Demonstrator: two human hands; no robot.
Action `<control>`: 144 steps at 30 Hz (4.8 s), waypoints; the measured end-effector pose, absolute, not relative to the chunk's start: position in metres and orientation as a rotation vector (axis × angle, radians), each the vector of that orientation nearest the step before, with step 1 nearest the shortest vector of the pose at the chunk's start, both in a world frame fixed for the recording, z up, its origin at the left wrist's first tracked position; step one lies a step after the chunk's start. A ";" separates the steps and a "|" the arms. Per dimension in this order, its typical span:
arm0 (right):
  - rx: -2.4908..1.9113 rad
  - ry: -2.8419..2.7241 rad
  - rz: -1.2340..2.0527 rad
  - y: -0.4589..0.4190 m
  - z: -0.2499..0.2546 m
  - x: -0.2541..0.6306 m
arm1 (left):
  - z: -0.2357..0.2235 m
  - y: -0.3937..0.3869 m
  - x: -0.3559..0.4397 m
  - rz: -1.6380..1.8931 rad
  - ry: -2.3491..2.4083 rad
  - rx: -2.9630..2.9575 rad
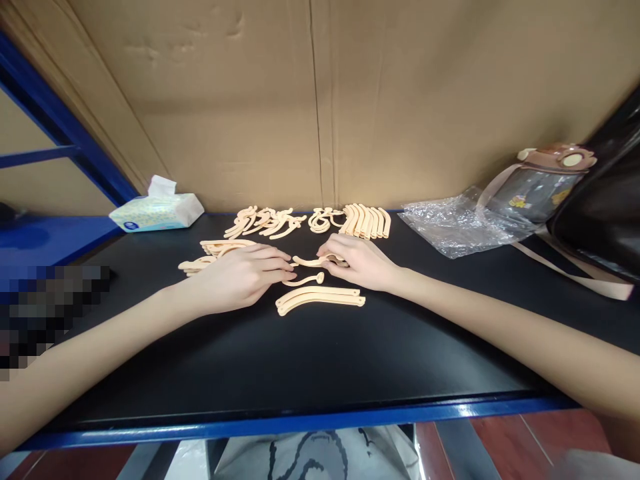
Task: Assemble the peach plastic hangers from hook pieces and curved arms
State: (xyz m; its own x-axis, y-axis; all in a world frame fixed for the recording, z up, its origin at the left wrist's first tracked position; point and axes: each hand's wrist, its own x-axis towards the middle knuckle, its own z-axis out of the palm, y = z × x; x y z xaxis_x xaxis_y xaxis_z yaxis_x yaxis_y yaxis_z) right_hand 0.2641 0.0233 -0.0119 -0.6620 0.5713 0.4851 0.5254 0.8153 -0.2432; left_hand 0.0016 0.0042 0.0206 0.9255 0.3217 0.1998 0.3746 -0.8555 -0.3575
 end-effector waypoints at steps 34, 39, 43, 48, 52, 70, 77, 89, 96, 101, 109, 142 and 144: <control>-0.840 -2.477 -0.010 0.025 -0.011 0.262 | 0.025 0.002 0.001 -0.292 -0.426 -2.681; -0.873 -2.472 -0.014 0.024 -0.011 0.262 | 0.023 0.001 0.003 -0.285 -0.508 -2.688; -0.862 -2.466 -0.020 0.025 -0.012 0.262 | 0.020 0.002 0.003 -0.228 -0.565 -2.694; -0.864 -2.465 -0.025 0.025 -0.012 0.262 | 0.017 0.005 0.003 -0.151 -0.571 -2.695; -0.876 -2.466 -0.042 0.024 -0.012 0.262 | 0.017 0.004 0.004 -0.160 -0.563 -2.697; -0.902 -2.462 -0.049 0.026 -0.014 0.262 | 0.017 0.004 0.005 -0.083 -0.616 -2.634; -0.877 -2.483 -0.040 0.027 -0.014 0.263 | 0.016 0.005 0.004 -0.101 -0.620 -2.650; -0.863 -2.501 -0.041 0.026 -0.013 0.263 | 0.017 0.005 0.005 -0.100 -0.621 -2.649; -0.846 -2.508 -0.007 0.025 -0.012 0.263 | 0.016 0.005 0.004 -0.111 -0.606 -2.641; -0.843 -2.511 -0.012 0.027 -0.013 0.263 | 0.016 0.005 0.004 -0.114 -0.601 -2.633; -0.820 -2.508 0.004 0.027 -0.013 0.263 | 0.017 0.007 0.003 -0.115 -0.565 -2.636; -0.818 -2.497 0.004 0.027 -0.013 0.263 | 0.024 0.005 0.000 -0.064 -0.691 -2.617; -0.818 -2.499 0.008 0.027 -0.013 0.263 | 0.025 0.005 -0.001 -0.071 -0.715 -2.640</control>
